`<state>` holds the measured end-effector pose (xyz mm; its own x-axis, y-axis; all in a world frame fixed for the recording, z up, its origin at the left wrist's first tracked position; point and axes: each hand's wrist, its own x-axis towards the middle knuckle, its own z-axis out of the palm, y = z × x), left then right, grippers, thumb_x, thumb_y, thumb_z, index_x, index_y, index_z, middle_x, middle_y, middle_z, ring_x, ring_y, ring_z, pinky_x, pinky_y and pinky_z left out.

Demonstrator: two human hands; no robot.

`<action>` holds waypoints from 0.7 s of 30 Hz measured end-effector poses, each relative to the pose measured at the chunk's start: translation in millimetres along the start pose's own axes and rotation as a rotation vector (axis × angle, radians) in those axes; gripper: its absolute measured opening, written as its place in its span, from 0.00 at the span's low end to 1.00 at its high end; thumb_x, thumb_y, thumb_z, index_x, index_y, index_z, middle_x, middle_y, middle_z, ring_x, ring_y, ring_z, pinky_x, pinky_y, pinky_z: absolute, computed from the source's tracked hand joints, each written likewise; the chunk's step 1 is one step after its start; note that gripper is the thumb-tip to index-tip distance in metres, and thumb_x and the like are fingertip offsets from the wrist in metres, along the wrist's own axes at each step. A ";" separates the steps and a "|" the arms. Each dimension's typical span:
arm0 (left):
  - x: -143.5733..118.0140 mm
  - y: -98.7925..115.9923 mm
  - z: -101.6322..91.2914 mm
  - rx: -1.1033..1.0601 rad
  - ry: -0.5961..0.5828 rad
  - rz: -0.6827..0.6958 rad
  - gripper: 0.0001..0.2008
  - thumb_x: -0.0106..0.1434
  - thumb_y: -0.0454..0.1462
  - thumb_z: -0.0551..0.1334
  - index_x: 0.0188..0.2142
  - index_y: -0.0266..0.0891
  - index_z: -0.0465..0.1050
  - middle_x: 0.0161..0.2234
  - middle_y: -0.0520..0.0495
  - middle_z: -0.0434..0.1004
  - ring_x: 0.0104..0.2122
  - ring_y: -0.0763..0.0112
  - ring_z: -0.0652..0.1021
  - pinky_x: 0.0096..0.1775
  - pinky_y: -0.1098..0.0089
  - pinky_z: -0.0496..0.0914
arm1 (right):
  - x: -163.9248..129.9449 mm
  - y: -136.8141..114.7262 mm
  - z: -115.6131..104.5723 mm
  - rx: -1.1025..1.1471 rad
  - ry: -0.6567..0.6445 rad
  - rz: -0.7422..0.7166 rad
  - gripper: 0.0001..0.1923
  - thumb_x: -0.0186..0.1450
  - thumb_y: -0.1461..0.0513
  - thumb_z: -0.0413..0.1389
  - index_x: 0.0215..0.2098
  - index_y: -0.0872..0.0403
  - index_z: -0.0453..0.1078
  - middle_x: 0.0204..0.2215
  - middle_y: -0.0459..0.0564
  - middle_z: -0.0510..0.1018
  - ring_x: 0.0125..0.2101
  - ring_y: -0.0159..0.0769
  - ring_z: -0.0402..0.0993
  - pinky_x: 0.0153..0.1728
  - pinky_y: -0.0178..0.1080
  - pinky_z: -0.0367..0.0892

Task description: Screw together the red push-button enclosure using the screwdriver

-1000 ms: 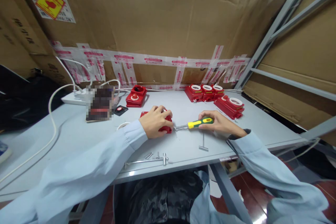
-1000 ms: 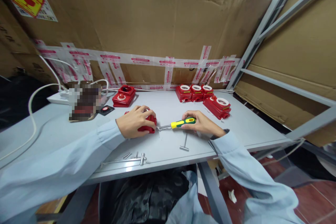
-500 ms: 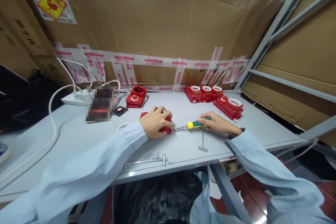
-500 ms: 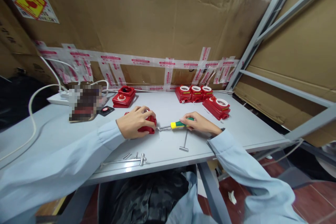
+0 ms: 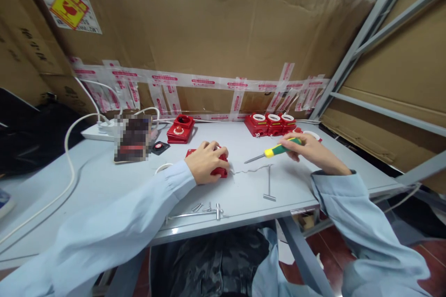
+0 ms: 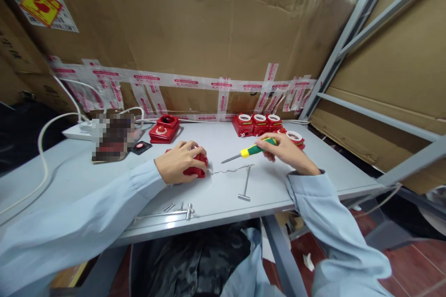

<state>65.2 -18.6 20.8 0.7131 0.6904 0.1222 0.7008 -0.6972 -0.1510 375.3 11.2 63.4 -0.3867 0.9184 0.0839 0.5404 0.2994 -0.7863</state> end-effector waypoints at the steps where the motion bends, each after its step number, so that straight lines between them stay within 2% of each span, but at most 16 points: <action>1: 0.2 0.1 -0.5 -0.001 -0.009 -0.002 0.14 0.55 0.38 0.64 0.42 0.53 0.76 0.48 0.47 0.68 0.47 0.52 0.65 0.43 0.56 0.59 | -6.3 -1.9 -3.9 0.012 0.100 -0.012 0.20 0.60 0.46 0.56 0.36 0.55 0.69 0.17 0.43 0.67 0.17 0.27 0.60 0.19 0.34 0.55; 3: 0.5 0.2 -1.8 -0.006 -0.030 -0.005 0.15 0.54 0.39 0.65 0.42 0.53 0.76 0.49 0.47 0.68 0.47 0.51 0.65 0.43 0.55 0.60 | -18.7 -5.9 -8.6 0.040 0.296 -0.044 0.19 0.59 0.47 0.58 0.36 0.53 0.68 0.16 0.42 0.63 0.17 0.27 0.57 0.18 0.34 0.54; 5: 0.6 0.0 -3.0 -0.007 -0.043 -0.004 0.16 0.52 0.38 0.66 0.42 0.53 0.76 0.49 0.47 0.68 0.47 0.50 0.65 0.43 0.56 0.60 | -28.0 -9.8 -9.4 0.000 0.489 -0.093 0.17 0.58 0.48 0.58 0.32 0.52 0.67 0.19 0.45 0.65 0.19 0.30 0.59 0.20 0.36 0.57; 7: 0.4 -0.6 -3.4 -0.007 -0.043 0.000 0.16 0.53 0.36 0.66 0.42 0.54 0.76 0.49 0.47 0.68 0.47 0.51 0.65 0.43 0.57 0.60 | -31.6 -12.8 -7.4 -0.174 0.673 -0.206 0.15 0.59 0.49 0.58 0.30 0.52 0.65 0.26 0.50 0.69 0.26 0.37 0.65 0.28 0.41 0.63; 8: 0.3 -1.0 -3.2 -0.008 -0.041 0.002 0.16 0.53 0.36 0.65 0.42 0.54 0.76 0.49 0.48 0.68 0.47 0.52 0.65 0.43 0.57 0.60 | -31.0 -13.2 -5.5 -0.287 0.715 -0.282 0.14 0.60 0.50 0.57 0.29 0.52 0.65 0.29 0.52 0.71 0.30 0.40 0.67 0.32 0.43 0.63; 9: 0.2 -1.4 -2.8 -0.010 -0.039 0.004 0.16 0.53 0.36 0.65 0.42 0.54 0.76 0.49 0.48 0.68 0.46 0.52 0.65 0.43 0.57 0.60 | -29.0 -12.6 -3.2 -0.391 0.694 -0.353 0.13 0.60 0.51 0.57 0.30 0.52 0.64 0.31 0.53 0.71 0.33 0.42 0.68 0.36 0.44 0.63; 10: 0.2 -1.9 -2.3 -0.012 -0.037 0.007 0.15 0.54 0.36 0.65 0.42 0.55 0.76 0.48 0.48 0.68 0.46 0.53 0.65 0.43 0.57 0.60 | -25.8 -10.7 -0.3 -0.471 0.610 -0.403 0.11 0.61 0.53 0.56 0.30 0.52 0.65 0.32 0.54 0.72 0.35 0.43 0.68 0.38 0.44 0.62; 11: 0.2 -2.3 -1.7 -0.014 -0.034 0.008 0.15 0.53 0.36 0.65 0.41 0.54 0.76 0.48 0.48 0.68 0.46 0.53 0.65 0.43 0.57 0.60 | -21.8 -7.4 3.0 -0.520 0.468 -0.423 0.08 0.61 0.56 0.56 0.31 0.52 0.65 0.32 0.53 0.73 0.35 0.42 0.68 0.38 0.43 0.62; 13: 0.4 -2.8 -0.7 -0.014 -0.029 0.009 0.15 0.53 0.36 0.65 0.41 0.54 0.76 0.47 0.48 0.69 0.46 0.53 0.65 0.42 0.57 0.60 | -12.9 2.4 10.5 -0.561 0.130 -0.363 0.04 0.60 0.60 0.54 0.32 0.53 0.67 0.28 0.50 0.75 0.30 0.38 0.68 0.34 0.39 0.61; 15: 0.8 -3.2 -0.1 -0.018 -0.025 0.013 0.15 0.53 0.36 0.65 0.41 0.54 0.76 0.46 0.47 0.69 0.45 0.53 0.65 0.42 0.58 0.59 | -4.5 14.5 17.9 -0.591 -0.096 -0.283 0.03 0.59 0.63 0.53 0.30 0.54 0.69 0.25 0.49 0.75 0.26 0.35 0.68 0.31 0.37 0.60; 17: 1.2 -3.4 0.0 -0.027 -0.027 0.022 0.15 0.54 0.35 0.65 0.41 0.54 0.76 0.46 0.48 0.70 0.45 0.54 0.65 0.42 0.58 0.59 | 1.7 25.3 23.2 -0.566 -0.220 -0.227 0.09 0.57 0.64 0.54 0.36 0.53 0.72 0.31 0.49 0.78 0.30 0.36 0.72 0.34 0.37 0.62; 19: 1.5 -3.6 -0.3 -0.036 -0.038 0.026 0.15 0.54 0.35 0.64 0.41 0.55 0.76 0.47 0.48 0.70 0.46 0.54 0.65 0.43 0.57 0.59 | 5.6 32.2 25.4 -0.512 -0.265 -0.185 0.17 0.56 0.64 0.55 0.44 0.53 0.73 0.39 0.50 0.79 0.37 0.38 0.73 0.40 0.37 0.63; 21: 1.5 -4.0 -0.8 -0.040 -0.049 0.023 0.15 0.55 0.35 0.64 0.42 0.55 0.76 0.47 0.48 0.70 0.46 0.53 0.65 0.43 0.57 0.59 | 7.7 34.7 25.1 -0.457 -0.304 -0.164 0.17 0.56 0.63 0.55 0.44 0.54 0.73 0.40 0.51 0.79 0.39 0.39 0.73 0.42 0.37 0.63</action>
<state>63.5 -14.9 22.3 0.7278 0.6821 0.0708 0.6852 -0.7194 -0.1137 372.4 22.1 21.3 -0.6539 0.7549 -0.0504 0.6973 0.5754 -0.4275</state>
